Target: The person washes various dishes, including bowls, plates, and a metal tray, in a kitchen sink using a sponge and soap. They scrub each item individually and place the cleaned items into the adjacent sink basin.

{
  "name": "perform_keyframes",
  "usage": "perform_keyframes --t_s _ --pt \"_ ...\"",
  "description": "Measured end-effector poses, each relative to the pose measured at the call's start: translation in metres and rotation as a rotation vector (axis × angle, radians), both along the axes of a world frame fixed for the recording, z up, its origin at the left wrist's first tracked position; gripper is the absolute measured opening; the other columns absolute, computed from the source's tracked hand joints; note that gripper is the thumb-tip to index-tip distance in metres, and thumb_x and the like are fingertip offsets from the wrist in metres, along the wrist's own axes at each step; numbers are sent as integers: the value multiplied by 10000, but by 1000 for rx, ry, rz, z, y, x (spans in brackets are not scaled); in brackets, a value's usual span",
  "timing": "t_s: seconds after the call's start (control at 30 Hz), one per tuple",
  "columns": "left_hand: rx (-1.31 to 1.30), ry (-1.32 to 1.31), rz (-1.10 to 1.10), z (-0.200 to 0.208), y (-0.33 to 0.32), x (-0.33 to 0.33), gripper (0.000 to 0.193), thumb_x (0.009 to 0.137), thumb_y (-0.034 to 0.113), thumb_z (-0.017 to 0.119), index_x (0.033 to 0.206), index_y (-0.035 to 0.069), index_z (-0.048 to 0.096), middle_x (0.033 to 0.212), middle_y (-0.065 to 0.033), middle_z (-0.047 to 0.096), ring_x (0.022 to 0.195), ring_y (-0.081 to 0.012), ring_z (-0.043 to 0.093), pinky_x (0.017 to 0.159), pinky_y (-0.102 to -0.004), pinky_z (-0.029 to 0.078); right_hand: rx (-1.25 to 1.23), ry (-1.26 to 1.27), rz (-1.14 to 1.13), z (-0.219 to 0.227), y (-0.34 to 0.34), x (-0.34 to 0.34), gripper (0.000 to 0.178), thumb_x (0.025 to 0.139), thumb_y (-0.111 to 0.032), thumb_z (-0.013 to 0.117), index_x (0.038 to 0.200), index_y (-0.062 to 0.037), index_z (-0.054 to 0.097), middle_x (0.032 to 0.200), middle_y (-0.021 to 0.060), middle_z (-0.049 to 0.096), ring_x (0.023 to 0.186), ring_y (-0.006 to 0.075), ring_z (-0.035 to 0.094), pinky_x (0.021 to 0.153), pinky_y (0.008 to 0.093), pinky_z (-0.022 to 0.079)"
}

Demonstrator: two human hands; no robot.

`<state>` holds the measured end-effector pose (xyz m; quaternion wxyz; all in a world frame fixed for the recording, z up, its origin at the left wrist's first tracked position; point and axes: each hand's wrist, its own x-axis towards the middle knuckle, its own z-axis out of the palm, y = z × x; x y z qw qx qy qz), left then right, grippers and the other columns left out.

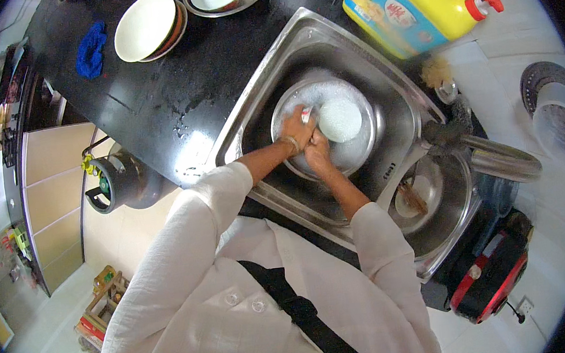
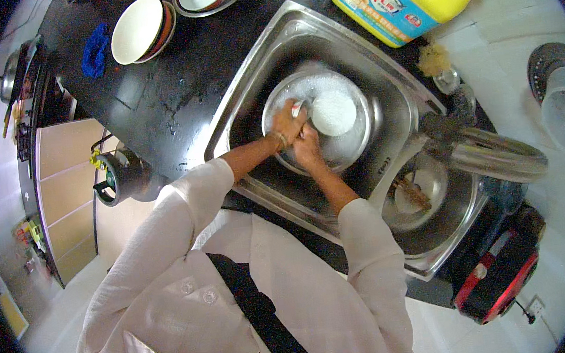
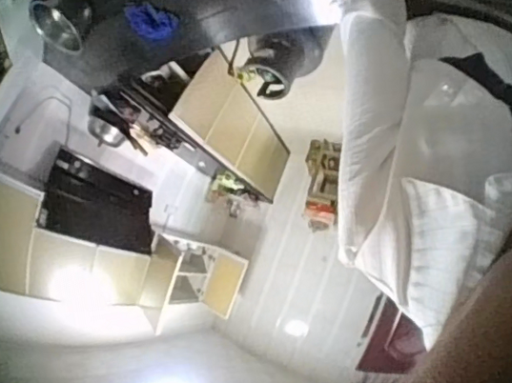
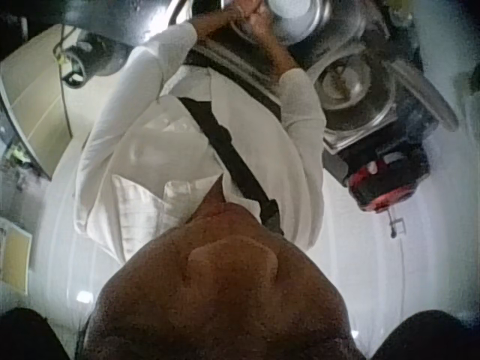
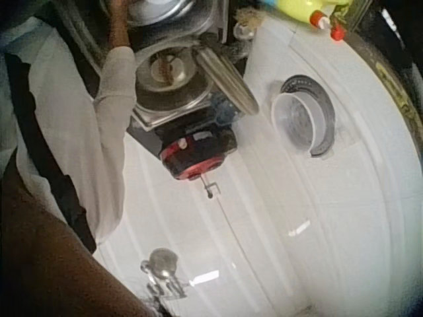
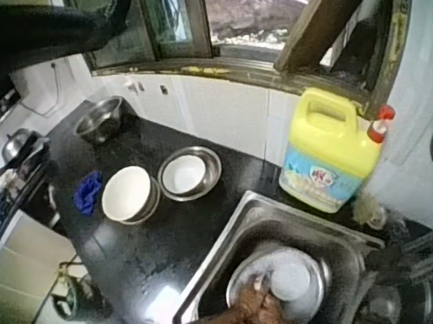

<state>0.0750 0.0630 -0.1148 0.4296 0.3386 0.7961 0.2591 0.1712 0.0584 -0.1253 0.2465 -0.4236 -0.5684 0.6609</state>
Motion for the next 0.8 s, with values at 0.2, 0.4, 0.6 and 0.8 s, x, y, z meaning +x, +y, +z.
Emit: perform_keyframes --t_s 0.2,0.4,0.6,0.8 --pt "-100 250 -449 -96 20 -14 508 771 347 434 1147 6 449 1168 -189 458 1077 -326 445 927 -366 344 603 -590 539 -27 8 33 284 771 -55 437 1037 28 491 1025 218 504 959 324 496 839 379 378" --pt "14 125 -259 -50 16 1 528 777 372 444 1206 73 371 1115 -222 465 1038 -344 454 898 -396 353 1011 -654 412 -47 5 40 172 742 -62 462 814 40 580 937 213 555 910 320 520 799 384 401" --pt "-42 8 -127 -3 3 1 545 754 399 464 1189 74 417 1093 -248 489 1035 -358 466 907 -384 356 194 -243 281 -34 -7 34 187 755 -96 531 887 34 550 835 205 571 769 319 549 721 343 415" --pt "-68 53 -540 -118 29 -24 488 768 305 496 1195 84 412 1142 -205 455 1018 -353 471 893 -399 365 567 -833 551 -56 8 45 351 725 -77 498 1052 48 480 1147 223 440 1007 367 469 886 413 359"
